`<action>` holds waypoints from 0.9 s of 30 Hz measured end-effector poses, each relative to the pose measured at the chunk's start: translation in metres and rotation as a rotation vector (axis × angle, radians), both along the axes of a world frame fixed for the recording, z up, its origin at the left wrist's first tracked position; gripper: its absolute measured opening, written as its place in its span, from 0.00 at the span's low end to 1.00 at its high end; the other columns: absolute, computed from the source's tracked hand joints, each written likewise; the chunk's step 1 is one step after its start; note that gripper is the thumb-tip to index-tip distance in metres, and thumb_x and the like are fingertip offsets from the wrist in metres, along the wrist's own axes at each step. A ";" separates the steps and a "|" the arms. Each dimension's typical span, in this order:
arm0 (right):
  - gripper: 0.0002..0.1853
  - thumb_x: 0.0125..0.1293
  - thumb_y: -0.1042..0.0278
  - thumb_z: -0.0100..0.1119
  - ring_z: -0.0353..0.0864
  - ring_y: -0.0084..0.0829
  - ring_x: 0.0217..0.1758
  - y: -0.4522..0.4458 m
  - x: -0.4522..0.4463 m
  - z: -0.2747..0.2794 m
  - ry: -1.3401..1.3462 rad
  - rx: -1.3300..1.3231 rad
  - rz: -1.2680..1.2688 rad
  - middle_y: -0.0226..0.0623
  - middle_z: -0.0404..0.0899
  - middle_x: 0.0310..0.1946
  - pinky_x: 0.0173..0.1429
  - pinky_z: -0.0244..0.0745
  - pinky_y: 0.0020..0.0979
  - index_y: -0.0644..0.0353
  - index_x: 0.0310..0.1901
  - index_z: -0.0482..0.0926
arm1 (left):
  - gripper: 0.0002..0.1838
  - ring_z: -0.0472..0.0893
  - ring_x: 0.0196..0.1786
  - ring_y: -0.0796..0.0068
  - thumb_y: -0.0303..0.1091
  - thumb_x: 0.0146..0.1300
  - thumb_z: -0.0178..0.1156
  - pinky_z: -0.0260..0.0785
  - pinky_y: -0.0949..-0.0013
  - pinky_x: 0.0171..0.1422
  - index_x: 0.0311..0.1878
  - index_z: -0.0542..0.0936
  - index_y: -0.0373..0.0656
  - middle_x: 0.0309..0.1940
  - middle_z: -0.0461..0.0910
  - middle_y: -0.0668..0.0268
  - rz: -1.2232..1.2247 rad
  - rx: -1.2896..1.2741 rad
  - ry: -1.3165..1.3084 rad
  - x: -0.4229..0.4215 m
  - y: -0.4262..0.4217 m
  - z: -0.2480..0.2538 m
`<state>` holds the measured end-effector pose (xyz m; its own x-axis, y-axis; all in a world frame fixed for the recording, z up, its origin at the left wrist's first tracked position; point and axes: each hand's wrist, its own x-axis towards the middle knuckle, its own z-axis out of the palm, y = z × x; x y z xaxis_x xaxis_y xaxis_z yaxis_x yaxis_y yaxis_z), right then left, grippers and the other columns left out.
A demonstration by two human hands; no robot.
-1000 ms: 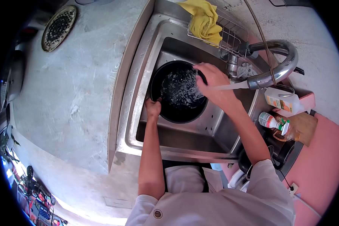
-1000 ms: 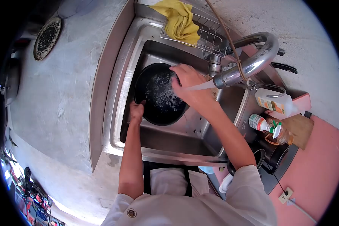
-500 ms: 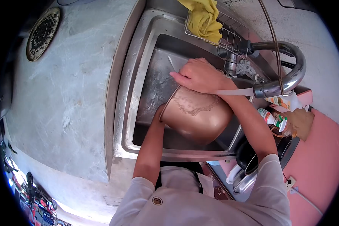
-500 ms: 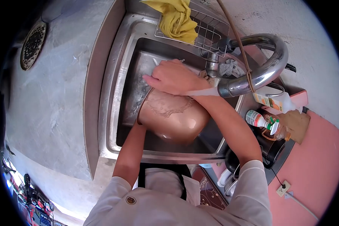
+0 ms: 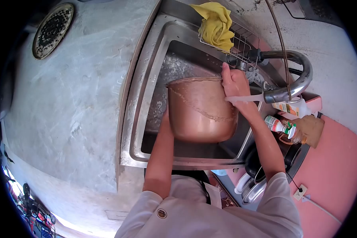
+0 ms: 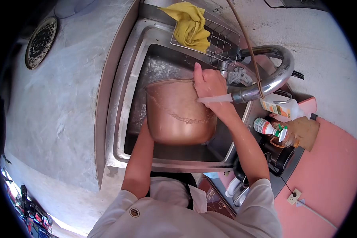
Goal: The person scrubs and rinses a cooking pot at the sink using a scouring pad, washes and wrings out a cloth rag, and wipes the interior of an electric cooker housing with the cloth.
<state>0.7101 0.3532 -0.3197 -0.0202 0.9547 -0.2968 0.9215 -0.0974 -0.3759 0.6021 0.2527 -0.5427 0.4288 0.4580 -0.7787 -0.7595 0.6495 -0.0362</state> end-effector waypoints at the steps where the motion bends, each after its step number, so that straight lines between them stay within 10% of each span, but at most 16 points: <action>1: 0.31 0.68 0.52 0.40 0.73 0.56 0.25 -0.004 -0.002 0.002 0.002 0.002 0.003 0.53 0.72 0.16 0.36 0.68 0.45 0.68 0.13 0.71 | 0.22 0.73 0.54 0.65 0.43 0.62 0.45 0.61 0.67 0.60 0.49 0.76 0.36 0.48 0.77 0.58 0.025 -0.003 0.013 -0.005 0.001 0.003; 11: 0.24 0.66 0.62 0.44 0.70 0.48 0.16 -0.027 0.012 -0.032 0.090 0.509 0.190 0.46 0.69 0.12 0.24 0.63 0.42 0.64 0.13 0.69 | 0.24 0.73 0.54 0.62 0.42 0.63 0.39 0.61 0.66 0.60 0.48 0.76 0.34 0.47 0.77 0.55 0.026 0.115 0.484 -0.021 0.016 0.053; 16: 0.23 0.66 0.64 0.45 0.66 0.45 0.13 -0.036 0.036 -0.043 0.117 0.527 0.053 0.45 0.67 0.10 0.22 0.59 0.41 0.66 0.13 0.68 | 0.25 0.72 0.55 0.47 0.38 0.62 0.40 0.59 0.58 0.63 0.57 0.69 0.30 0.51 0.73 0.42 -0.059 0.427 1.752 0.022 0.016 0.132; 19: 0.24 0.67 0.63 0.46 0.61 0.37 0.11 -0.046 0.049 -0.050 0.250 0.554 -0.184 0.44 0.63 0.09 0.21 0.54 0.39 0.67 0.13 0.66 | 0.25 0.70 0.57 0.46 0.39 0.64 0.36 0.58 0.57 0.64 0.59 0.67 0.32 0.54 0.70 0.41 -0.243 0.567 1.975 0.024 0.023 0.160; 25: 0.22 0.66 0.66 0.47 0.51 0.22 0.14 -0.061 0.054 -0.048 0.176 0.635 -0.178 0.38 0.54 0.07 0.19 0.47 0.35 0.69 0.15 0.66 | 0.25 0.70 0.58 0.46 0.40 0.63 0.34 0.58 0.54 0.64 0.52 0.73 0.33 0.52 0.71 0.39 -0.587 0.571 1.061 -0.011 0.069 0.103; 27: 0.24 0.68 0.66 0.45 0.50 0.20 0.15 -0.066 0.067 -0.054 0.188 0.624 -0.158 0.34 0.54 0.07 0.20 0.47 0.33 0.68 0.14 0.63 | 0.25 0.70 0.58 0.47 0.40 0.62 0.33 0.58 0.56 0.64 0.48 0.75 0.32 0.50 0.72 0.39 -0.663 0.391 1.151 0.004 0.071 0.132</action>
